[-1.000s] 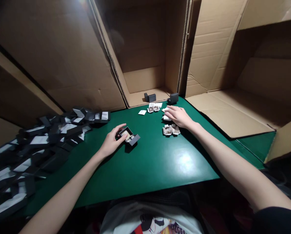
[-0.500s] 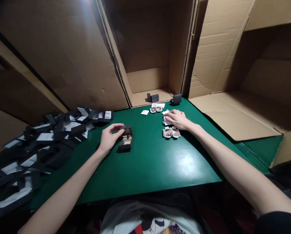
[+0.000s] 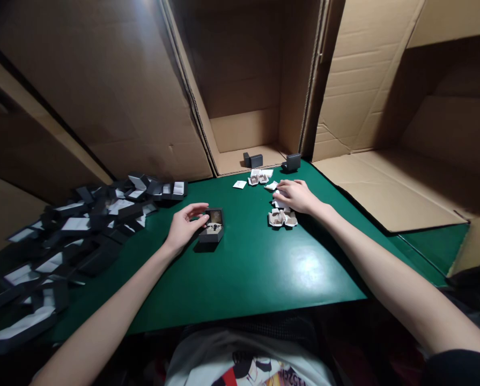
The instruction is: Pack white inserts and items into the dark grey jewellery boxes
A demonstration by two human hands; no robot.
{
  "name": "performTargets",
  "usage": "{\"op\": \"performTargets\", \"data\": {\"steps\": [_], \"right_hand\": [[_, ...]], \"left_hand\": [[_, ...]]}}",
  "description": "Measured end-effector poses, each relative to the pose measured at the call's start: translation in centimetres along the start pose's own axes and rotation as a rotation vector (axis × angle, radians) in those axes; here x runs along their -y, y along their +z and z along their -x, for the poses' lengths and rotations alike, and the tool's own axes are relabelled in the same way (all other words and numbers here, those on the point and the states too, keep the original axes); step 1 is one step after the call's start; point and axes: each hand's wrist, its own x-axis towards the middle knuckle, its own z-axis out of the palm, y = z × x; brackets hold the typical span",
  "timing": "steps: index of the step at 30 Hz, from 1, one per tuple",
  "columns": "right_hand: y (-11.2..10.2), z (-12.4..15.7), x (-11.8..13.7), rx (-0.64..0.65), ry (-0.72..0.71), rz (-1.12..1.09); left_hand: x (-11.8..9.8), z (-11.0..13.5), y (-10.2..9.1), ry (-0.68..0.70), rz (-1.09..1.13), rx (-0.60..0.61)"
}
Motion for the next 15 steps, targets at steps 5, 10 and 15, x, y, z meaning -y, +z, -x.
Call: {"op": "performTargets", "data": {"steps": [5,10,15], "right_hand": [[-1.3,0.0,0.3,-0.104,-0.042,0.034],[-2.7,0.5,4.0,-0.171,-0.233,-0.002],[-2.2,1.4,9.0,-0.128,-0.550,-0.057]], "left_hand": [[-0.1,0.1,0.2,0.008,0.045,-0.020],[-0.4,0.2,0.5,0.030,0.091,-0.028],[-0.9,0.3,0.6,0.058,0.052,-0.011]]}}
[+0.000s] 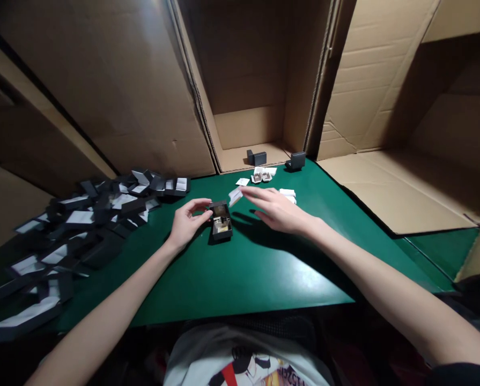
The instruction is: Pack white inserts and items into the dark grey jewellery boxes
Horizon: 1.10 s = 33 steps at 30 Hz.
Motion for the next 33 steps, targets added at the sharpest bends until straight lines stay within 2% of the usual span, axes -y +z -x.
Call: {"op": "performTargets", "data": {"steps": [4,9,13,18,26,30,33], "right_hand": [[1.4,0.1,0.4,0.145,-0.065,-0.054],[1.7,0.6,-0.4,0.152,-0.021,-0.100],[1.2,0.2,1.0,0.212,-0.059,-0.251],[0.7,-0.2,3.0,0.206,-0.007,-0.497],[0.6,-0.7,4.4,0.286,-0.046,-0.264],[1.6,-0.2,3.8,0.235,0.006,-0.202],[1.5,-0.2,3.1,0.161,0.058,-0.177]], "left_hand": [[0.2,0.0,-0.1,0.015,0.007,-0.011],[0.6,-0.1,-0.1,-0.007,0.050,-0.052],[0.5,-0.1,-0.1,-0.025,0.021,-0.058],[0.4,0.1,-0.1,-0.015,0.015,-0.053],[0.4,0.1,-0.3,0.012,0.053,-0.049],[0.5,0.1,-0.4,0.001,0.035,-0.036],[0.6,0.1,-0.3,0.001,-0.006,-0.027]]}}
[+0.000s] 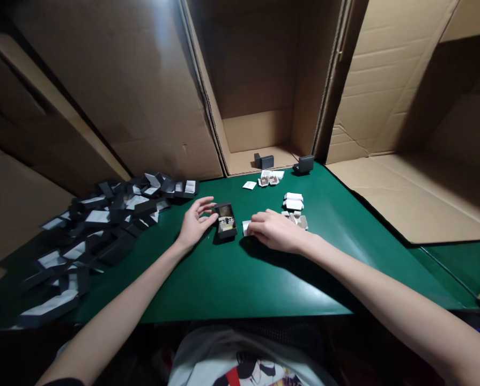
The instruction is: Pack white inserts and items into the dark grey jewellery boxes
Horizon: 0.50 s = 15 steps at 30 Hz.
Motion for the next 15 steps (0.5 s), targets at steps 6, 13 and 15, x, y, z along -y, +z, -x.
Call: {"op": "performTargets", "data": {"steps": [6,13,15], "right_hand": [[-2.1,-0.9,1.9,-0.401,0.100,-0.375],[0.2,-1.0,2.0,-0.343,-0.136,-0.129],[0.8,-1.0,1.4,-0.309,-0.119,-0.140]], "left_hand": [[0.0,0.5,0.6,0.057,-0.115,0.118],[-0.4,1.1,1.4,0.065,-0.045,0.188],[-0.7,1.2,1.4,0.099,-0.071,0.183]]}}
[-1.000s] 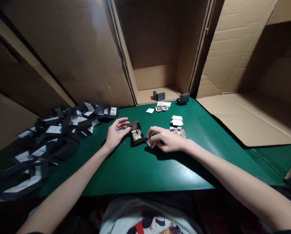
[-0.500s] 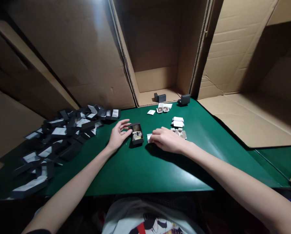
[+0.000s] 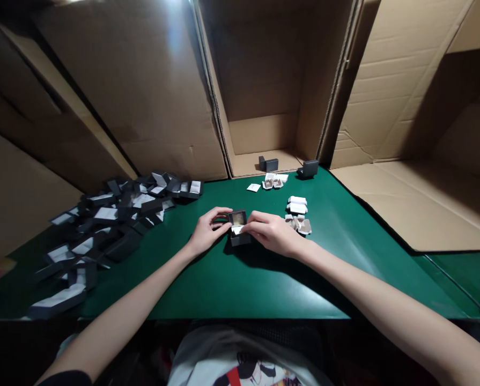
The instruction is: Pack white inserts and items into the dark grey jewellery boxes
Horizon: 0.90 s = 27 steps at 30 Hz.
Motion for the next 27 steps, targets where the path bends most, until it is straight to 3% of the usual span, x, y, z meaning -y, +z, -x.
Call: {"op": "performTargets", "data": {"steps": [11,19,23,27], "right_hand": [[0.2,0.2,0.4,0.157,0.013,-0.005],[-1.9,-0.4,1.1,-0.156,-0.252,0.388],[-1.2,-0.5,1.1,-0.006,-0.220,0.406],[-0.6,-0.1,0.7,0.196,-0.018,0.345]], "left_hand": [[-1.8,0.1,0.6,0.138,0.021,0.022],[-1.2,0.1,0.7,0.165,0.007,0.006],[-1.3,0.2,1.1,0.152,0.013,0.014],[-2.0,0.4,1.4,0.128,0.015,0.021]]}}
